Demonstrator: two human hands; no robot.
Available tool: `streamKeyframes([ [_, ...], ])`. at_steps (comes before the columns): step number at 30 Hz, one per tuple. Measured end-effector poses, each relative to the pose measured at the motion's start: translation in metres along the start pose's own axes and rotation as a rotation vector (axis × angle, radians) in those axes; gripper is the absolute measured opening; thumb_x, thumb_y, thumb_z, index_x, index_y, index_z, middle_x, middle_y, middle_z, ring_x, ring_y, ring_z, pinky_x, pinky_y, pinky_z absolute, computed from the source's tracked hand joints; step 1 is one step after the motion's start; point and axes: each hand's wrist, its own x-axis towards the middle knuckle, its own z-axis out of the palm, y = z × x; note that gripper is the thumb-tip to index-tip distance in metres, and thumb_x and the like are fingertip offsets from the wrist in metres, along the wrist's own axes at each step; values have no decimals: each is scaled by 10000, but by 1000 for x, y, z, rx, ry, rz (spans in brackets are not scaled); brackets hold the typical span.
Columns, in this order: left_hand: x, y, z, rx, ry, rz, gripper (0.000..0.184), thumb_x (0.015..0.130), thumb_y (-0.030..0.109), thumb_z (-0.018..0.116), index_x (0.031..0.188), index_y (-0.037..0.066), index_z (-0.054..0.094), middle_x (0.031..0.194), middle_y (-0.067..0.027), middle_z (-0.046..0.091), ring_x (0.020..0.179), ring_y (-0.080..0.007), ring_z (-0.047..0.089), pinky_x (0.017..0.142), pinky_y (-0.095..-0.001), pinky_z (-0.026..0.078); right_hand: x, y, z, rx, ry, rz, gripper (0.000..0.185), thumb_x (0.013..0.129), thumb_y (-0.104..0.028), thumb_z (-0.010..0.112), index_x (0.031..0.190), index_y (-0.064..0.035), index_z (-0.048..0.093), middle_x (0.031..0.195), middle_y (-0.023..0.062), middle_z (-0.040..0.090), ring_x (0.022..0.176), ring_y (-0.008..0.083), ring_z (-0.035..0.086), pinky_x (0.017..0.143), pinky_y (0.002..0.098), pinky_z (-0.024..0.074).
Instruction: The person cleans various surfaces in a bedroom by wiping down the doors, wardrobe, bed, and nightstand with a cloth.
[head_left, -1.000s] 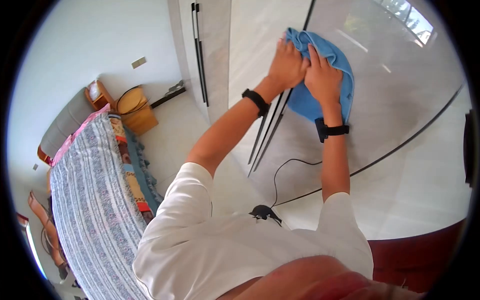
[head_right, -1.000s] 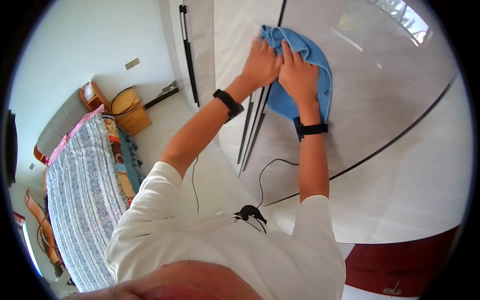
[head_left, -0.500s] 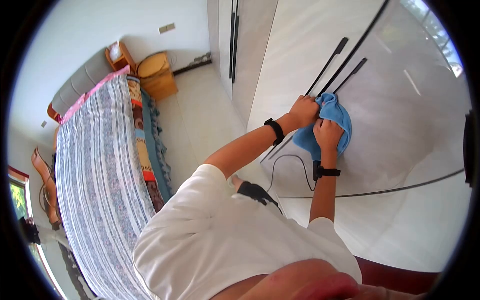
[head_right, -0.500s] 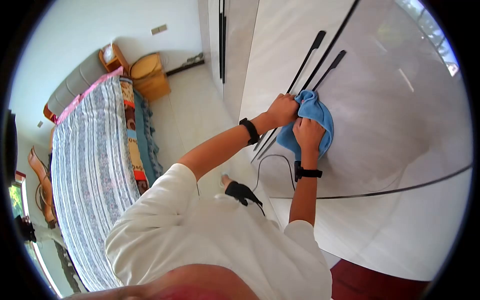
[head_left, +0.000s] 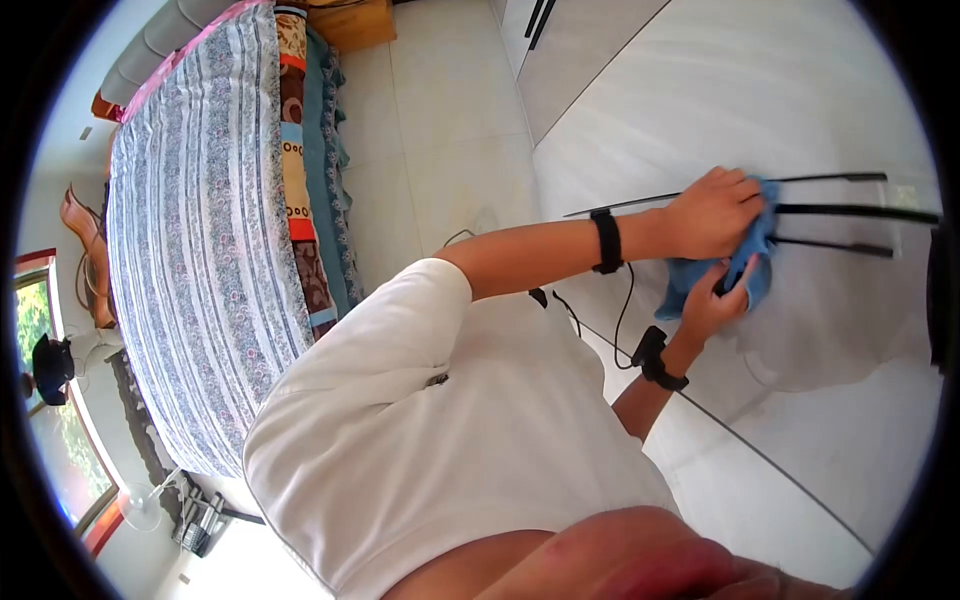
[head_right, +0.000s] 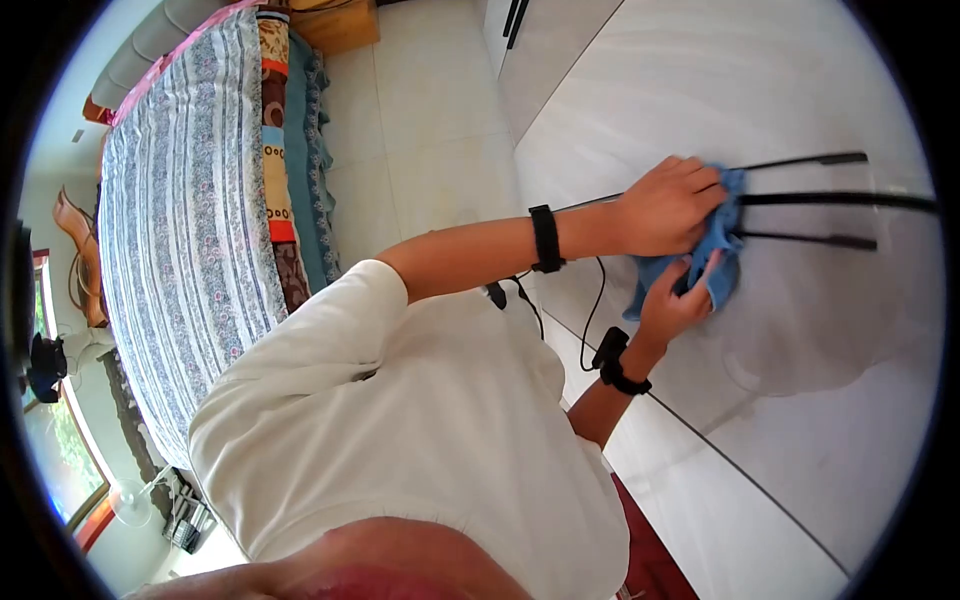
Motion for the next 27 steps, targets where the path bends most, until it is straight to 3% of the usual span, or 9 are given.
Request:
streamKeyframes([
  [2, 29, 7, -20, 97, 353, 91, 466, 689, 73, 631, 1150, 20, 589, 998, -132, 517, 1045, -285, 484, 889, -386, 357, 18, -27, 2, 32, 5, 100, 514, 837, -113, 616, 1322, 3, 491, 1120, 197, 647, 925, 352, 642, 820, 387, 482],
  [6, 60, -23, -17, 119, 465, 23, 549, 714, 65, 627, 1251, 14, 530, 1024, -157, 508, 1078, -317, 472, 920, -419, 328, 60, -63, 10, -64, -95, 281, 659, 836, -134, 644, 1417, 1, 363, 1234, 223, 577, 1048, 343, 592, 831, 368, 487],
  [11, 34, -58, -3, -222, 18, -72, 378, 750, 128, 658, 1107, 64, 550, 1026, -119, 541, 996, -273, 504, 823, -400, 346, 86, -84, 27, 67, -47, 316, 721, 858, -179, 639, 1457, -28, 268, 1397, 261, 390, 1166, 360, 512, 948, 394, 462],
  [14, 1, -73, 9, -305, -85, -171, 247, 789, 138, 645, 1010, 55, 573, 928, -109, 586, 895, -289, 549, 777, -394, 364, 74, -77, 51, 8, 33, 406, 672, 850, -116, 613, 1428, 9, 297, 1369, 288, 354, 1213, 434, 447, 954, 454, 451],
  [18, -12, -106, 11, -443, -374, -316, 146, 828, 147, 630, 881, 14, 600, 803, -146, 600, 729, -323, 579, 663, -397, 431, 43, -45, 77, 9, -15, 357, 628, 863, -97, 599, 1398, 38, 300, 1375, 284, 327, 1259, 439, 393, 985, 489, 416],
  [20, 9, -90, -1, -530, -402, -344, 154, 827, 146, 631, 863, 0, 599, 783, -155, 596, 696, -325, 577, 636, -392, 446, 42, -52, 70, 359, 102, 609, 644, 869, -96, 605, 1391, 53, 259, 1368, 285, 323, 1251, 406, 399, 1001, 508, 387],
  [21, 28, -78, -9, -609, -408, -375, 164, 826, 145, 633, 845, -14, 597, 763, -164, 592, 664, -328, 576, 608, -386, 460, 45, -50, 69, 290, 187, 501, 636, 898, -132, 575, 1390, 55, 218, 1355, 283, 328, 1234, 387, 410, 1011, 516, 372],
  [23, 70, -54, -21, -657, -320, -210, 158, 813, 126, 632, 905, -1, 611, 830, -151, 612, 707, -316, 581, 639, -375, 476, 77, -52, 61, 238, 314, 364, 628, 906, -151, 562, 1386, 59, 214, 1350, 285, 332, 1220, 379, 420, 1010, 514, 371],
  [27, 125, -17, -39, -760, -9, 299, 393, 812, 153, 616, 1186, 41, 575, 1132, -162, 562, 1218, -364, 465, 983, -452, 382, 149, -69, 59, 471, 702, 32, 617, 923, -194, 526, 1384, 56, 200, 1332, 282, 357, 1202, 363, 429, 992, 501, 375],
])
